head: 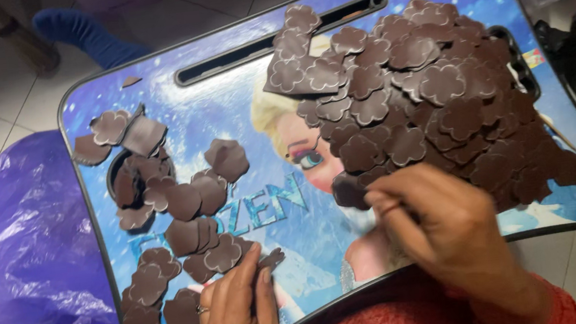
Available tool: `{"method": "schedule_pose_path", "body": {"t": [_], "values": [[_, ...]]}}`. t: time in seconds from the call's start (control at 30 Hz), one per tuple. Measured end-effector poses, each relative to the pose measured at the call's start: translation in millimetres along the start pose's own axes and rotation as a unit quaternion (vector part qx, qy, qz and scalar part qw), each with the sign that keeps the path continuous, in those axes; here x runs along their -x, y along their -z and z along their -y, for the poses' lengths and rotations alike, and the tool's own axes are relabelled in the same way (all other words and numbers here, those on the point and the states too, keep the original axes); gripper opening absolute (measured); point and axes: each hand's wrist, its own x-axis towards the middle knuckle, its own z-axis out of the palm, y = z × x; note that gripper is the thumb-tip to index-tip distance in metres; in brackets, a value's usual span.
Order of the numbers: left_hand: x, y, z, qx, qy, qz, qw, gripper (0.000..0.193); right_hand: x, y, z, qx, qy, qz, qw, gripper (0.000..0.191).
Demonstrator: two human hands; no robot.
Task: The person uses a small pointed tool to trace or refine the edges of flower-shaped paper cutouts on a Frozen-themed tray. They repeatedly pick up individual cutouts, work on their edges, and place them back into a pile.
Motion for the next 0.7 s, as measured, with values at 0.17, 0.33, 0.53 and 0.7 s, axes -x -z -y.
{"method": "schedule_pose_path", "body": {"t": [0.17, 0.33, 0.53, 0.7], "values": [[12.3, -13.3, 9.5, -0.019, 0.050, 0.008, 0.999, 0.038, -14.5, 41.8, -28.7, 0.125, -0.098, -0.136, 0.978, 0.009], [15.9, -15.9, 22.4, 0.013, -0.037, 0.034, 0.999, 0.027, -6.2, 38.6, -23.1, 0.195, 0.003, -0.152, 0.969, 0.034], [13.6, -11.1, 21.5, 0.061, -0.170, 0.020, 0.983, 0.029, 27.3, -18.2, 4.0, -0.056, 0.256, 0.107, 0.959, 0.041], [3.3, 15.2, 9.8, 0.058, -0.137, 0.033, 0.988, 0.023, 23.2, -47.1, 2.0, -0.035, 0.320, 0.098, 0.942, 0.042]]}}
